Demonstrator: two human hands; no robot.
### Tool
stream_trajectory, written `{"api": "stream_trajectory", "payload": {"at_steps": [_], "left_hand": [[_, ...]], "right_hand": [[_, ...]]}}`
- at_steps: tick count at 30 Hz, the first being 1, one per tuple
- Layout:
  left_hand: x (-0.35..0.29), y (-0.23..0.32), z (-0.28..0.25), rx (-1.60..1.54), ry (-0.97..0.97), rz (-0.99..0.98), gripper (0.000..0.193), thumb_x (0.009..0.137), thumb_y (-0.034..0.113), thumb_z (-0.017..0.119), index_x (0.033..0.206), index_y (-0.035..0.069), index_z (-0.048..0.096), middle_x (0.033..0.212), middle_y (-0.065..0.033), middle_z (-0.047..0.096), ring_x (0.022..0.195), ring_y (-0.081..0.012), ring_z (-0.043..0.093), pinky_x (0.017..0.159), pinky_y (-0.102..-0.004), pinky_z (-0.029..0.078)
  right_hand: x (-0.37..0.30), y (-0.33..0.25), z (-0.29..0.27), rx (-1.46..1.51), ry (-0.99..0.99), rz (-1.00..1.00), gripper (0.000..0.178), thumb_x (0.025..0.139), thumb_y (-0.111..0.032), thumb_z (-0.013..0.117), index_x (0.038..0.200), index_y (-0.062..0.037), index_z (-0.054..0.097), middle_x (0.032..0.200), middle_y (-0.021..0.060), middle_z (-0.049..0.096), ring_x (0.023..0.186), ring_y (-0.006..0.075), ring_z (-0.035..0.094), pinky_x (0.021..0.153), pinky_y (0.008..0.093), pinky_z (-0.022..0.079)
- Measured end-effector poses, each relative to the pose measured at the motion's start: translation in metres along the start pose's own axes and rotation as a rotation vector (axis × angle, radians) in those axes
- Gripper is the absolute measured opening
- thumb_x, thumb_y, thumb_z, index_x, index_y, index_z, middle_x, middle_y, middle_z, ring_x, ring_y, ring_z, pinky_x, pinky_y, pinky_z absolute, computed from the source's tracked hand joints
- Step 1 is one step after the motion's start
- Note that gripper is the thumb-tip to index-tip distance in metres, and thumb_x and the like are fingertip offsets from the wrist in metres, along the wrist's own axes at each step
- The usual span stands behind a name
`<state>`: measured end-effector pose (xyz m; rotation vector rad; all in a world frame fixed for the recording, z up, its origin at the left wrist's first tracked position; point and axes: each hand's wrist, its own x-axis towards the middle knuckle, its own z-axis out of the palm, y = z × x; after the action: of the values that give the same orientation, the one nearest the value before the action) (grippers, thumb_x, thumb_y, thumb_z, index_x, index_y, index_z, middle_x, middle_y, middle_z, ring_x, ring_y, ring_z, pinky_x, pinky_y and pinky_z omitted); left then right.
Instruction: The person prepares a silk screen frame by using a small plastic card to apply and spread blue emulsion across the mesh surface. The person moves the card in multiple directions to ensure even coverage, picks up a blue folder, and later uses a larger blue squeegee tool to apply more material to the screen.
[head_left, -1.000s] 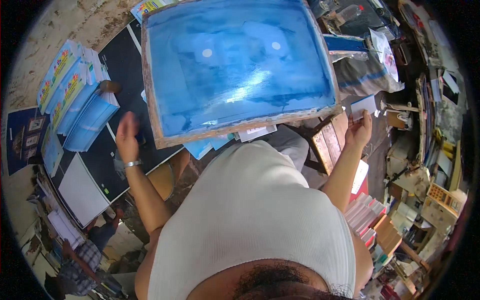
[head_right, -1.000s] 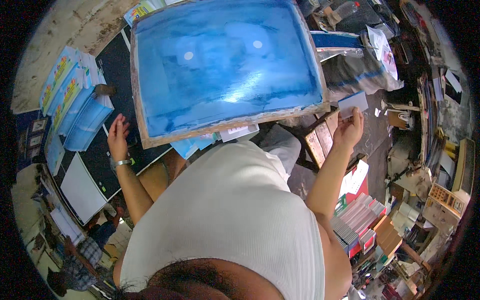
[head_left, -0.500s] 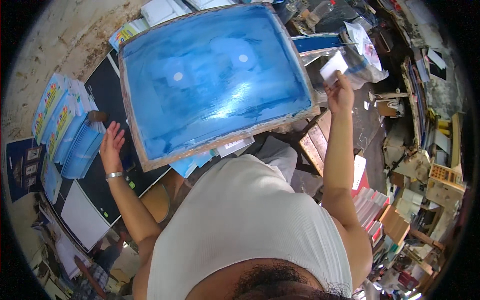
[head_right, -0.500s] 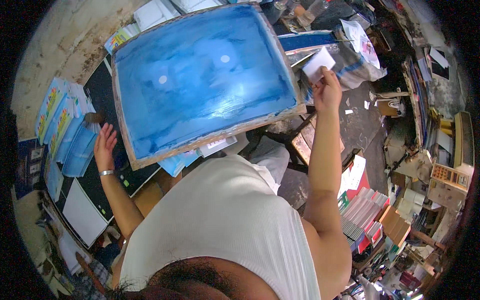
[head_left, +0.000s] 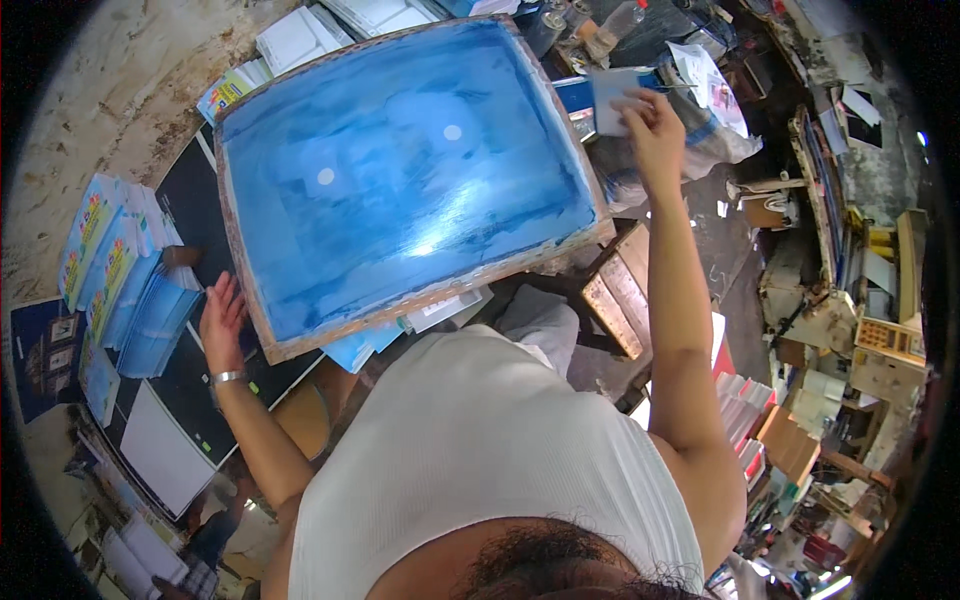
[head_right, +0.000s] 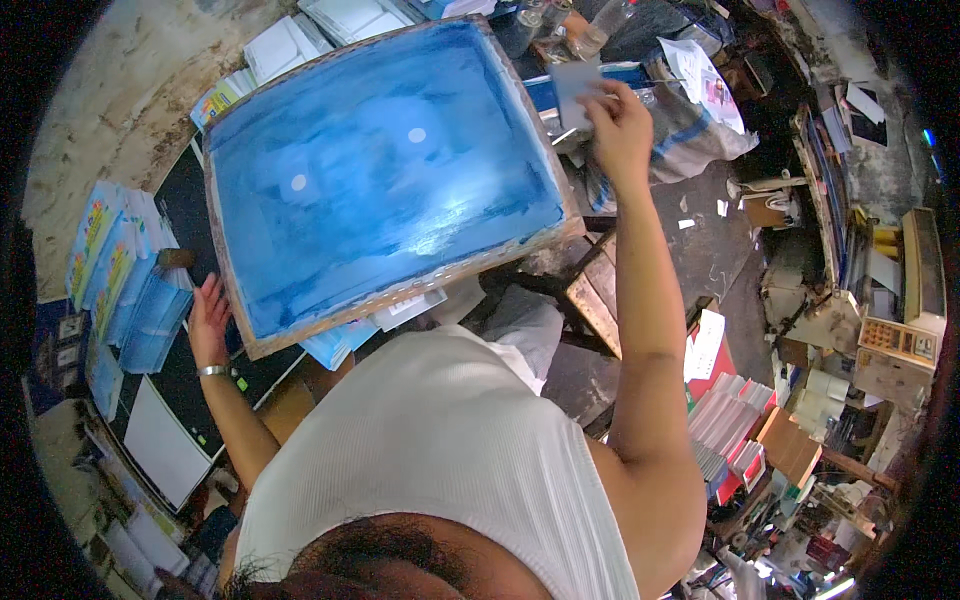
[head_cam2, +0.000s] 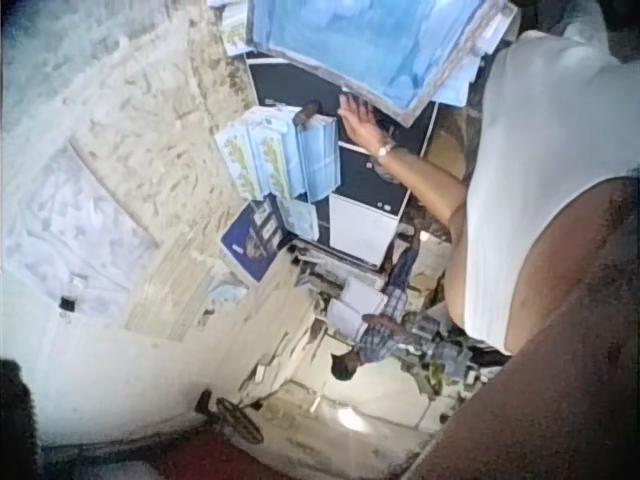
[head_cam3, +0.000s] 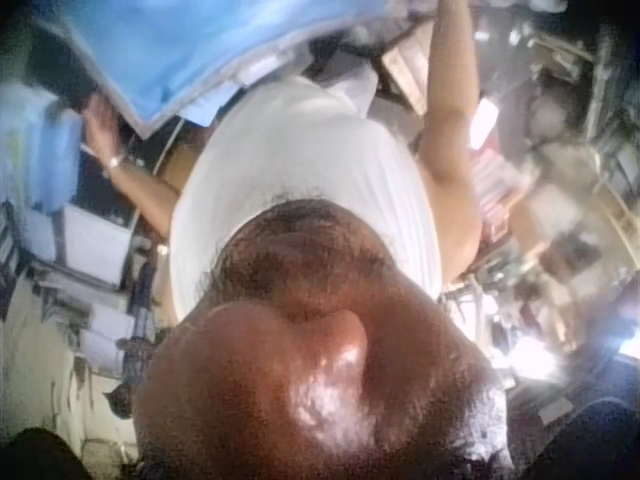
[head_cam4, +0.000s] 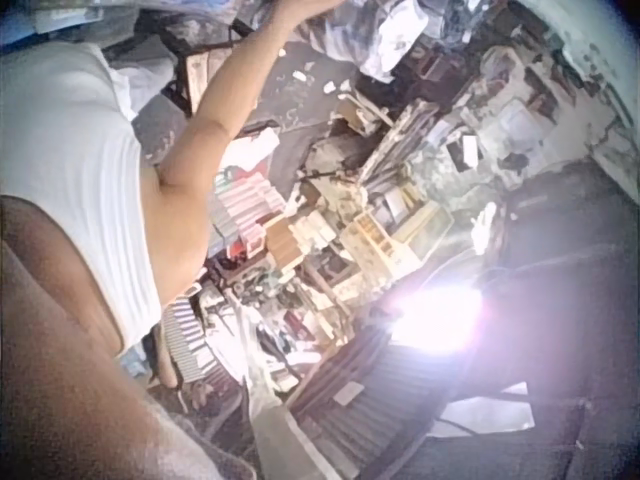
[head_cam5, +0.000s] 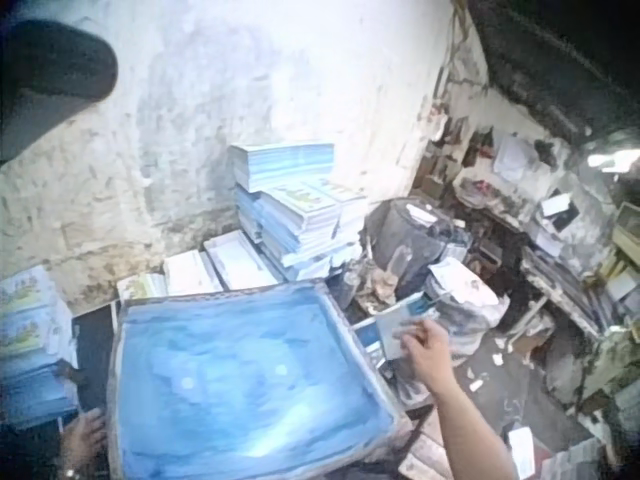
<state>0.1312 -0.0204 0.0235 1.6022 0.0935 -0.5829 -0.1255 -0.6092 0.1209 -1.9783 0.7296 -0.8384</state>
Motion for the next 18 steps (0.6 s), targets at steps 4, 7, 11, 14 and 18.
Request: {"api": "stream_trajectory", "payload": {"at_steps": [4,7,11,14,18], "left_hand": [[-0.020,-0.008,-0.011,-0.021,0.018,-0.043,0.071,0.100,0.056,0.033,0.145,0.002,0.037,0.150,-0.0191,0.037,0.133,-0.0324,0.042,0.110,-0.0432,0.031],[-0.045,-0.013,-0.016,-0.006,0.067,-0.069,0.074,0.099,0.060,0.029,0.146,0.003,0.036,0.151,-0.0193,0.035,0.134,-0.0336,0.042,0.111,-0.0445,0.030],[-0.084,-0.012,-0.009,0.022,0.168,-0.104,0.071,0.099,0.061,0.027,0.143,0.008,0.044,0.146,-0.0146,0.044,0.133,-0.0310,0.044,0.110,-0.0428,0.032],[-0.099,-0.016,-0.003,0.031,0.172,-0.109,0.073,0.098,0.062,0.026,0.142,0.007,0.045,0.145,-0.0141,0.046,0.134,-0.0291,0.043,0.110,-0.0418,0.031],[-0.111,-0.021,0.007,-0.018,0.158,-0.111,0.075,0.098,0.063,0.027,0.142,0.005,0.045,0.145,-0.0140,0.046,0.135,-0.0284,0.041,0.110,-0.0419,0.030]], "right_hand": [[0.064,-0.009,0.043,-0.233,-0.133,-0.329,0.027,0.085,-0.008,0.063,0.111,-0.0059,0.065,0.097,0.0130,0.071,0.084,0.0234,0.069,0.075,0.0326,0.052],[0.106,-0.011,0.079,-0.513,-0.203,-0.510,0.027,0.086,-0.008,0.059,0.112,-0.0119,0.067,0.097,0.0141,0.071,0.087,0.0281,0.069,0.076,0.0360,0.053],[0.130,-0.046,0.123,-0.626,-0.402,-0.600,0.021,0.086,-0.015,0.057,0.103,-0.0091,0.069,0.091,0.0208,0.068,0.084,0.0387,0.066,0.074,0.0450,0.051],[0.146,-0.031,0.139,-0.687,-0.445,-0.643,0.026,0.089,-0.016,0.050,0.106,-0.0149,0.069,0.091,0.0231,0.067,0.086,0.0401,0.066,0.075,0.0466,0.052],[0.144,-0.013,0.150,-0.965,-0.496,-0.636,0.028,0.091,-0.015,0.045,0.105,-0.0103,0.069,0.089,0.0179,0.070,0.084,0.0381,0.067,0.072,0.0476,0.052]]}}
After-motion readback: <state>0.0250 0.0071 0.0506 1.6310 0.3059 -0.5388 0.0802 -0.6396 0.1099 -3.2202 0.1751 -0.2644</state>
